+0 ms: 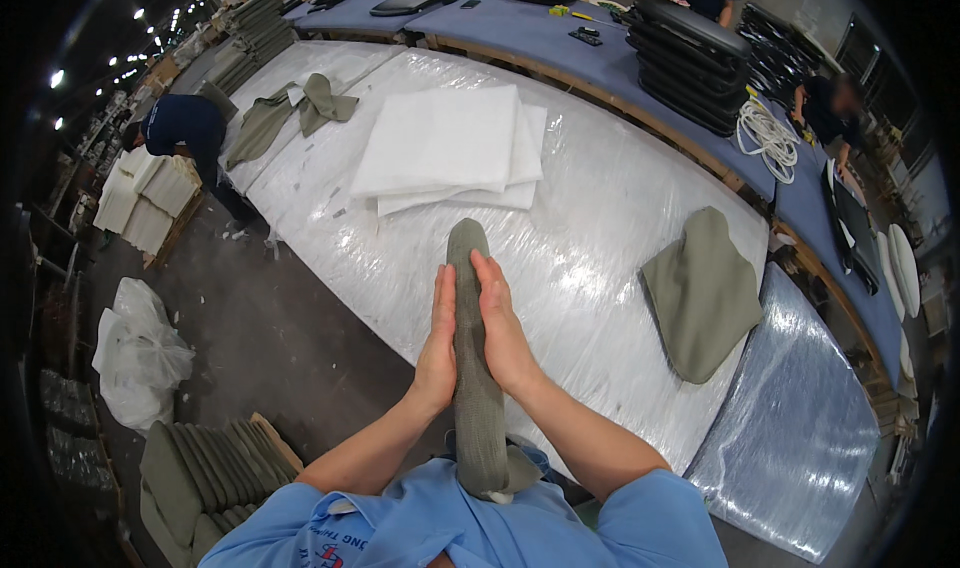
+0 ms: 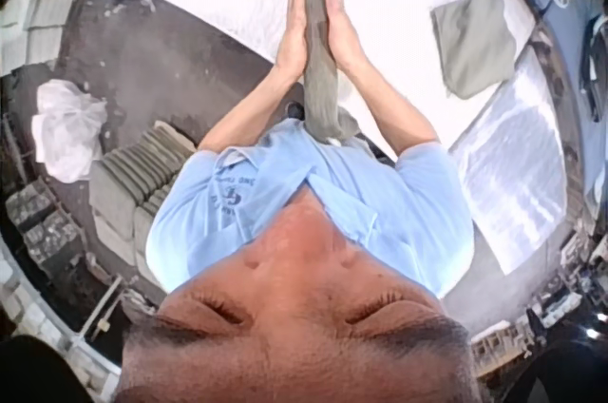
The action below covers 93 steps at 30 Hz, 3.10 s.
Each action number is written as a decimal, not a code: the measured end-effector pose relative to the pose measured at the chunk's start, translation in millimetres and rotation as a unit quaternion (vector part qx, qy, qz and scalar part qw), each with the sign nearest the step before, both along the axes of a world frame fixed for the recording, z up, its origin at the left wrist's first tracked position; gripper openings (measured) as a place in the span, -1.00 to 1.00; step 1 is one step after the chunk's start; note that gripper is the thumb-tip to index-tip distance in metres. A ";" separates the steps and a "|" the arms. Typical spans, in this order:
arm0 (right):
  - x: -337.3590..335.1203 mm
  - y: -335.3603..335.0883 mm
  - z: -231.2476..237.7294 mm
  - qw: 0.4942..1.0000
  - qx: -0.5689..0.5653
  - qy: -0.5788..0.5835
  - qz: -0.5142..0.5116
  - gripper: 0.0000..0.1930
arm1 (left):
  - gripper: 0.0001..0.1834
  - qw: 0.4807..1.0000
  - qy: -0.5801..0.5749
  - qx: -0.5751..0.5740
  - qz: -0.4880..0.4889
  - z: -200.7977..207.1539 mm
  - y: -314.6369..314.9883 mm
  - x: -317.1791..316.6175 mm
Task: The person folds a green fabric cushion cover around a white foam insert on a plastic-covered table. They smooth the fabric, tuck edges, and roll the cover into a compact bundle, then place it on a stack of similar items.
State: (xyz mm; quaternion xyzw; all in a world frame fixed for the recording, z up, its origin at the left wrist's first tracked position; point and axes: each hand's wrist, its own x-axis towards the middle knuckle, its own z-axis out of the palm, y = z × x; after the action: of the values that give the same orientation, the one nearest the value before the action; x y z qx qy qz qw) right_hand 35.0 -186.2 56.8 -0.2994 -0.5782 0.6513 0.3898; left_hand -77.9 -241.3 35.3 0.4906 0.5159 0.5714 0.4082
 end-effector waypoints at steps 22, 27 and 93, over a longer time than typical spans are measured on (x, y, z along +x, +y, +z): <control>-36.8 -35.9 -20.8 0.988 0.141 -0.032 -0.054 -0.18 | -0.22 0.997 0.021 0.016 -0.067 -2.5 -51.5 -45.5; -34.3 -69.1 -15.3 0.990 0.123 -0.037 -0.050 -0.19 | -0.21 0.997 -0.020 0.009 -0.074 2.3 -78.4 -39.5; -14.1 -140.4 -9.9 0.992 -0.014 -0.012 -0.128 -0.22 | -0.19 0.991 -0.061 0.012 -0.115 -9.9 -100.4 -40.6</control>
State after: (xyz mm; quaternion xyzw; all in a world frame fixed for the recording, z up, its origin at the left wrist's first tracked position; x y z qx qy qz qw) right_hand 20.9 -326.6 46.9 -0.3843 -0.5301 0.6006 0.4589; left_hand -118.5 -341.7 25.4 0.5161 0.4235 0.5557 0.4956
